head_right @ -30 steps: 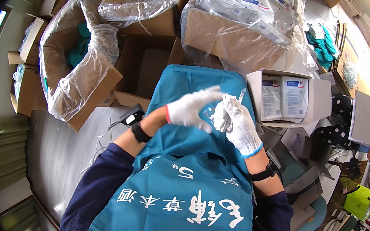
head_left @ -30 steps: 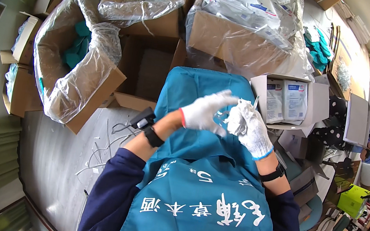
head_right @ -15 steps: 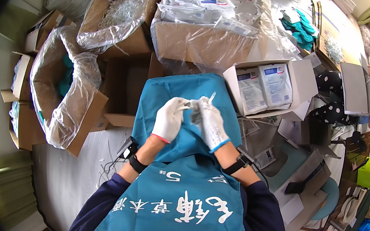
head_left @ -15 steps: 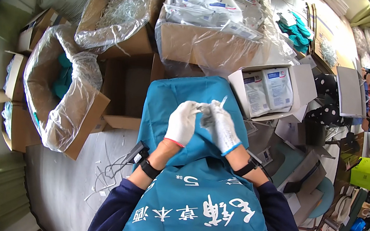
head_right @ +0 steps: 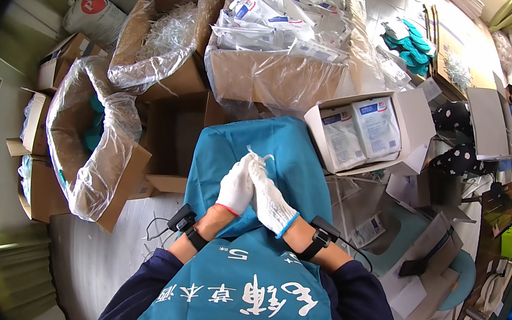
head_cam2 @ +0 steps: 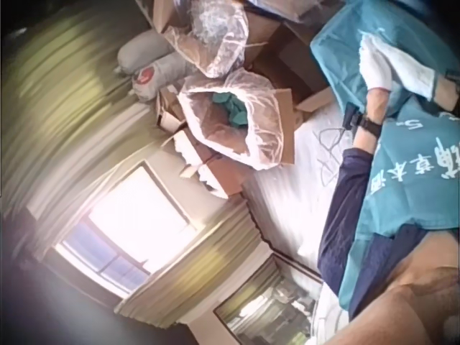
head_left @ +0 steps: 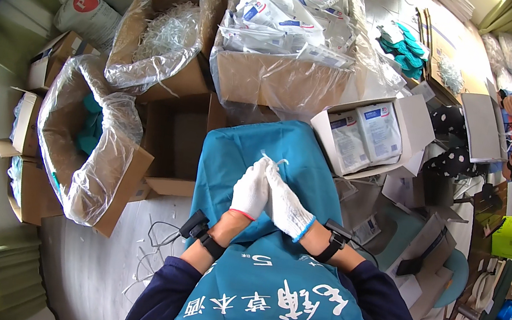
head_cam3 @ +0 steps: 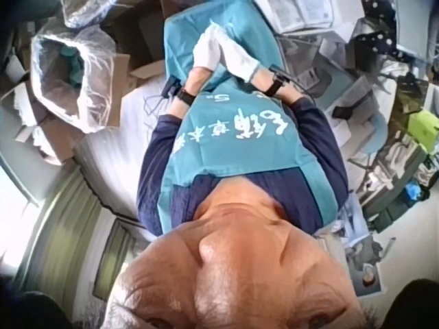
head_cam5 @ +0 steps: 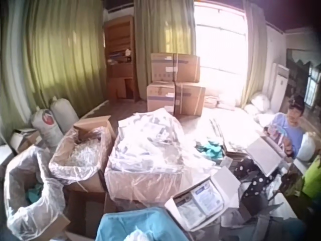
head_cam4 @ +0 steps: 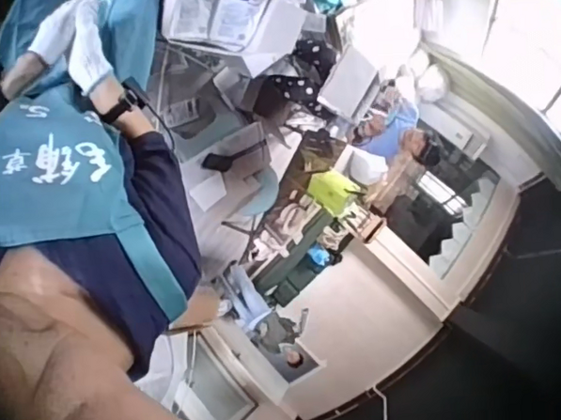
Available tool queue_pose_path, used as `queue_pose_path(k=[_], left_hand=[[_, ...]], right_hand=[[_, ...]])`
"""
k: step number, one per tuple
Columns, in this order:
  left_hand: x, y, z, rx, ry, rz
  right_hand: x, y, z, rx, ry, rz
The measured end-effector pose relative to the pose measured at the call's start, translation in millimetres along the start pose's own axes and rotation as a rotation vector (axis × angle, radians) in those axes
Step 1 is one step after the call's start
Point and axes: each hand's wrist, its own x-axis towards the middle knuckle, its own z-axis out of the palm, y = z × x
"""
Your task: The person repeatedly picks up individually packaged teal face masks from a nearby box, places them into a teal drawstring bag, and ties the bag closed with white drawstrings. The person repeats this cycle of filling and tying the bag multiple times throughout the clip.
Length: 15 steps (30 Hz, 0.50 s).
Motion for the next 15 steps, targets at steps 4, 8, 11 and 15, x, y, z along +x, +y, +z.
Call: queue_pose_path(k=[4, 8, 11, 15], left_hand=[[5, -26, -3, -0.21, 0.093, -0.011], [28, -45, -37, -0.388, 0.197, 0.046], [79, -46, -98, -0.44, 0.408, 0.223], [200, -24, -216, -0.875, 0.686, 0.31]], right_hand=[[-8, -7, 6, -0.817, 0.044, 0.093], [-41, -26, 36, -0.628, -0.117, -0.02], [-52, -47, 34, -0.693, -0.042, -0.009], [-47, -49, -5, -0.631, 0.189, -0.057]])
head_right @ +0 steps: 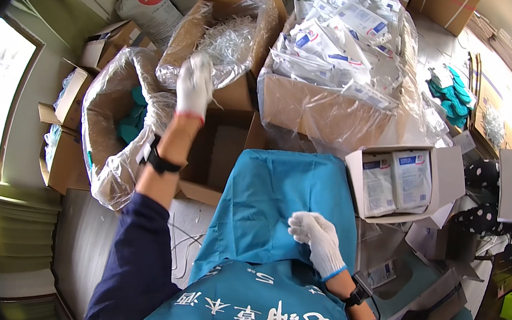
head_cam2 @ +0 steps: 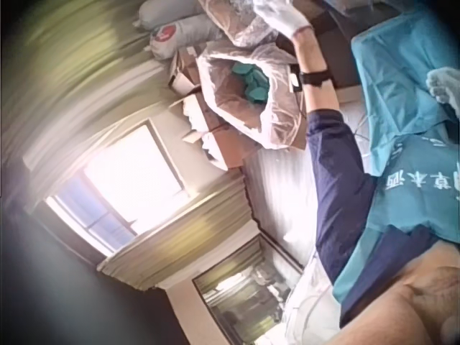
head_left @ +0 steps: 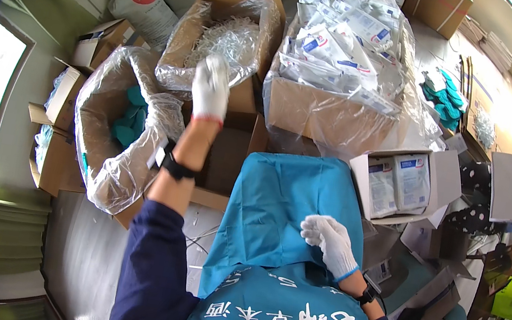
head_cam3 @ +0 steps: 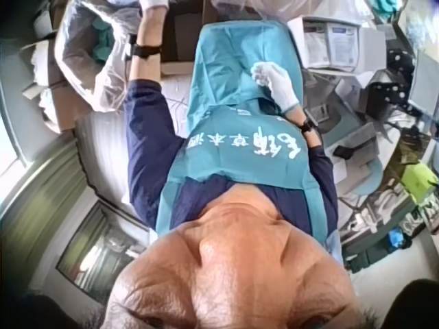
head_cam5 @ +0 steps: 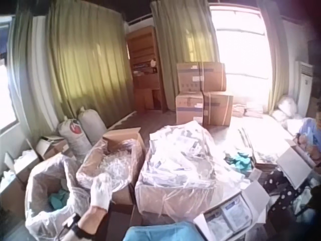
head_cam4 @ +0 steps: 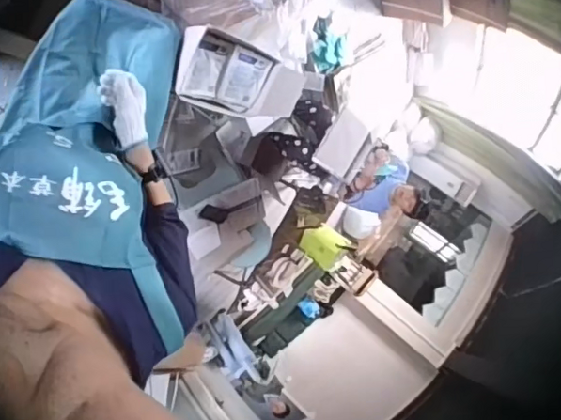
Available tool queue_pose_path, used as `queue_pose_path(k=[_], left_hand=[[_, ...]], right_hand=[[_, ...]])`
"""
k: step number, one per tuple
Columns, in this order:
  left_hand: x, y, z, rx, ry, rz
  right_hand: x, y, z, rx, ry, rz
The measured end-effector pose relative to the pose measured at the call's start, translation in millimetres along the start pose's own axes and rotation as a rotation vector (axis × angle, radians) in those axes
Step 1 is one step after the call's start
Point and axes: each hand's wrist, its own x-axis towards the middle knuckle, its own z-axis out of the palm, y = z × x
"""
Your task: The person repeatedly picks up individually packaged teal face masks from a nearby box, places them into a teal drawstring bag, and ties the bag closed with white drawstrings. The person repeats this cycle of filling and tying the bag multiple times throughout the clip.
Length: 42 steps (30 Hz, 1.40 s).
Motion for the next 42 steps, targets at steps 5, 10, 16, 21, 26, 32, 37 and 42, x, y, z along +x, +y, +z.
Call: queue_pose_path(k=[5, 10, 16, 21, 26, 32, 37, 42], left_hand=[[159, -15, -65, 0.686, 0.065, -0.555], [118, -79, -57, 1.041, -0.014, -0.448], [-51, -191, -134, -0.192, 0.09, -0.755], [-158, -129, -102, 0.176, 0.169, -0.762], [-202, -80, -100, 0.075, 0.313, -0.685], [-230, -49, -85, 0.081, 0.25, -0.728], [-237, -47, -88, 0.124, 0.252, -0.739], [-236, -53, -84, 0.14, 0.209, -0.757]], right_hand=[[1, 6, 2, 0.006, 0.033, 0.065], [2, 12, 1, 0.055, 0.116, 0.025], [-6, -17, -1, -0.131, 0.032, -0.05], [7, -76, -63, -0.434, 0.362, -0.377], [60, -117, -166, -1.31, 0.972, -0.523], [114, -109, -195, -1.498, 1.112, -0.056], [111, -121, -190, -1.602, 0.97, -0.049], [115, -116, -226, -1.687, 0.923, -0.031]])
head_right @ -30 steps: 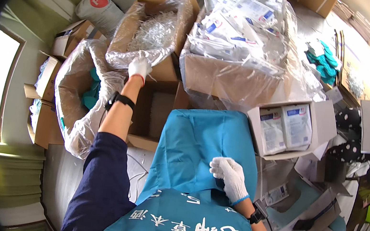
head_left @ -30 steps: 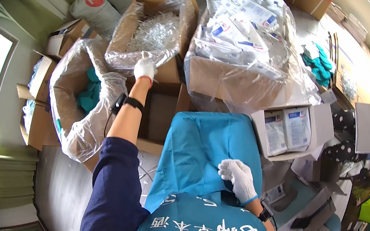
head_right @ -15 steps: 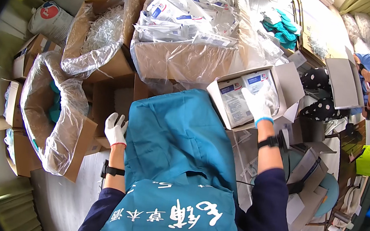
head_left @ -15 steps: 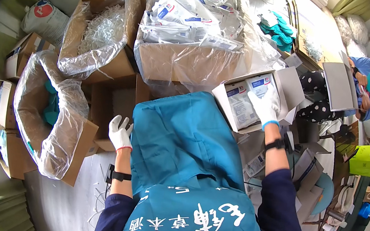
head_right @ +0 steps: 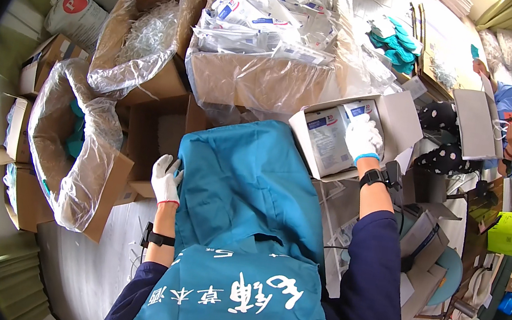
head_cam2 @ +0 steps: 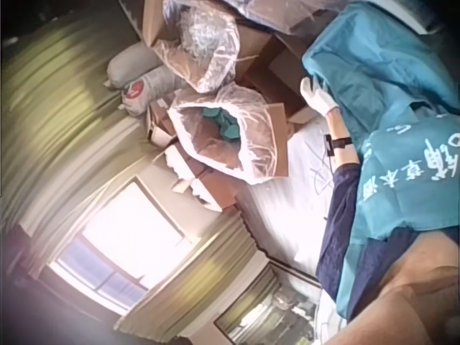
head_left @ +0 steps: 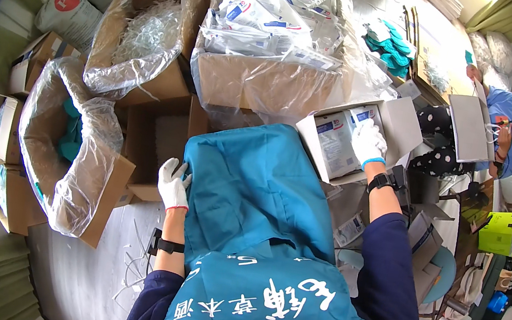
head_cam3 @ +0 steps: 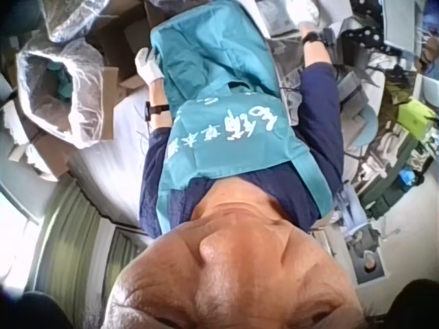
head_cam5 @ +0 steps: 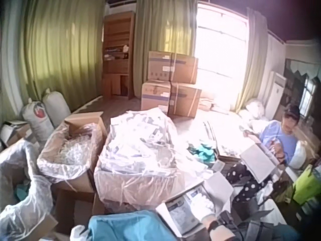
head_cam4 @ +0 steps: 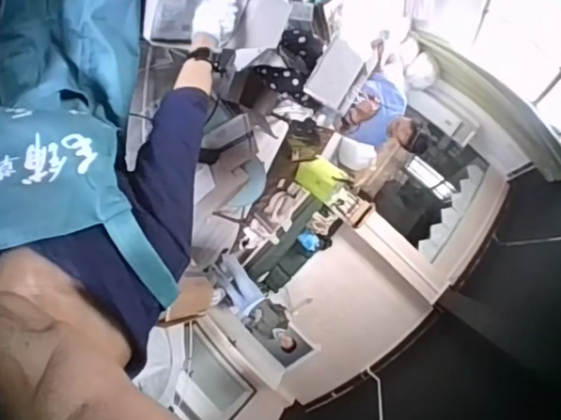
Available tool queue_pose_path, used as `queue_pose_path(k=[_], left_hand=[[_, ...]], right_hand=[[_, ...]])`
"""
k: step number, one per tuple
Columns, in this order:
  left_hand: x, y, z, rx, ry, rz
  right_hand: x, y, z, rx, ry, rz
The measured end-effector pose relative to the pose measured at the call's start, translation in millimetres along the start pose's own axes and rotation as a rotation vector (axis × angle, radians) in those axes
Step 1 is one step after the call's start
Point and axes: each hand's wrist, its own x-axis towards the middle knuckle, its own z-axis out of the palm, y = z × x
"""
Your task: The person repeatedly picks up individually packaged teal face masks from a nearby box, places them into a teal drawstring bag, and ties the bag closed with white drawstrings. The person repeats this cycle of filling and tying the bag multiple times throughout the clip.
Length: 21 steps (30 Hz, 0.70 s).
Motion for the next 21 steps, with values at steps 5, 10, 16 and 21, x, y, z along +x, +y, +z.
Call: queue_pose_path(k=[5, 10, 16, 21], left_hand=[[2, -9, -6, -0.029, 0.003, -0.004], [5, -14, -10, -0.046, 0.006, -0.001], [1, -9, -6, -0.045, -0.001, -0.009], [0, -10, -9, 0.02, 0.002, 0.031]], right_hand=[[-4, -26, -11, -0.036, 0.032, 0.077], [17, -44, -6, -0.087, 0.0, 0.083], [17, -29, 9, -0.191, 0.084, -0.034], [-20, -3, -61, -0.091, 0.298, -0.12]])
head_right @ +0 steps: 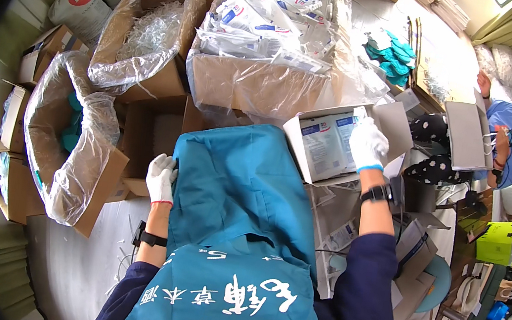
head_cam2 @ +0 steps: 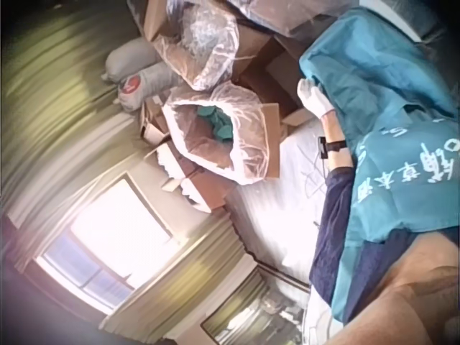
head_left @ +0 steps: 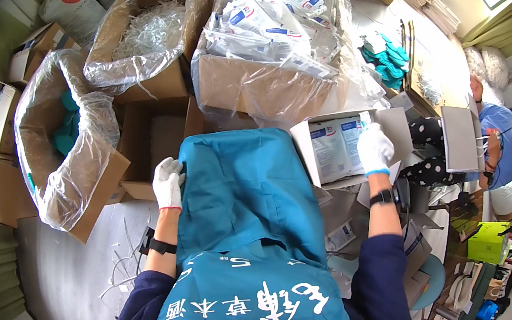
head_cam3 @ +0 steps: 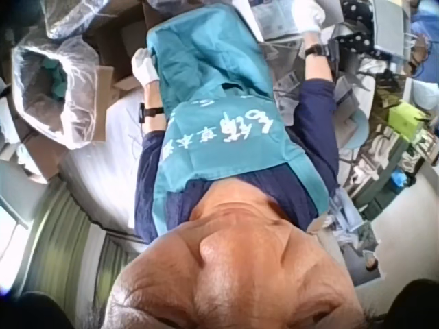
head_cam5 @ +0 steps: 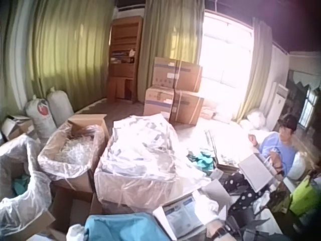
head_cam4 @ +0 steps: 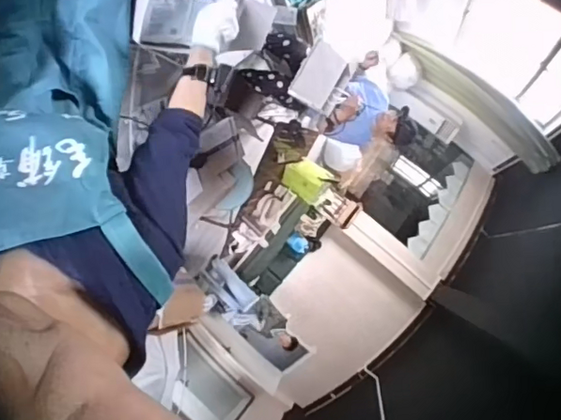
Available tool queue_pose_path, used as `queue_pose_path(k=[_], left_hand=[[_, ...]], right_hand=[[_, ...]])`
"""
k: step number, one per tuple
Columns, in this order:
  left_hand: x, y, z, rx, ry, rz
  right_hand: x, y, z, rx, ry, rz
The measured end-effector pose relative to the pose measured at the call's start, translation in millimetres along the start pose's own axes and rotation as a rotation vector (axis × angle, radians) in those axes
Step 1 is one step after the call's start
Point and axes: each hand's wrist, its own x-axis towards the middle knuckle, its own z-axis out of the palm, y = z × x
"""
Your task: The person repeatedly picks up individually packaged teal face masks from a nearby box, places them into a teal drawstring bag, and ties the bag closed with white drawstrings. The person repeats this cycle of filling and tying the bag multiple times throughout the clip.
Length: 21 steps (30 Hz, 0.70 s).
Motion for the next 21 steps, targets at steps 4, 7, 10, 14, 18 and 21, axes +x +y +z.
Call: queue_pose_path(k=[4, 7, 10, 14, 18, 21], left_hand=[[-22, 29, 21, 0.13, -0.088, 0.145], [-53, 74, 73, 0.053, -0.368, 0.145], [-84, 89, 118, -0.071, -0.686, 0.155], [-104, 92, 140, -0.083, -0.635, 0.115], [-80, 104, 110, -0.07, -0.666, -0.015], [-74, 107, 103, -0.524, -0.679, -0.281]], right_hand=[[-42, 7, -84, 0.713, 0.121, 0.137], [-75, -22, -121, 1.102, 0.112, -0.169], [-108, -76, -123, 1.529, -0.224, -0.12], [-137, -122, -107, 1.423, -0.394, -0.263], [-140, -122, -115, 1.777, -0.602, -0.092], [-136, -126, -114, 1.873, -0.497, -0.147]])
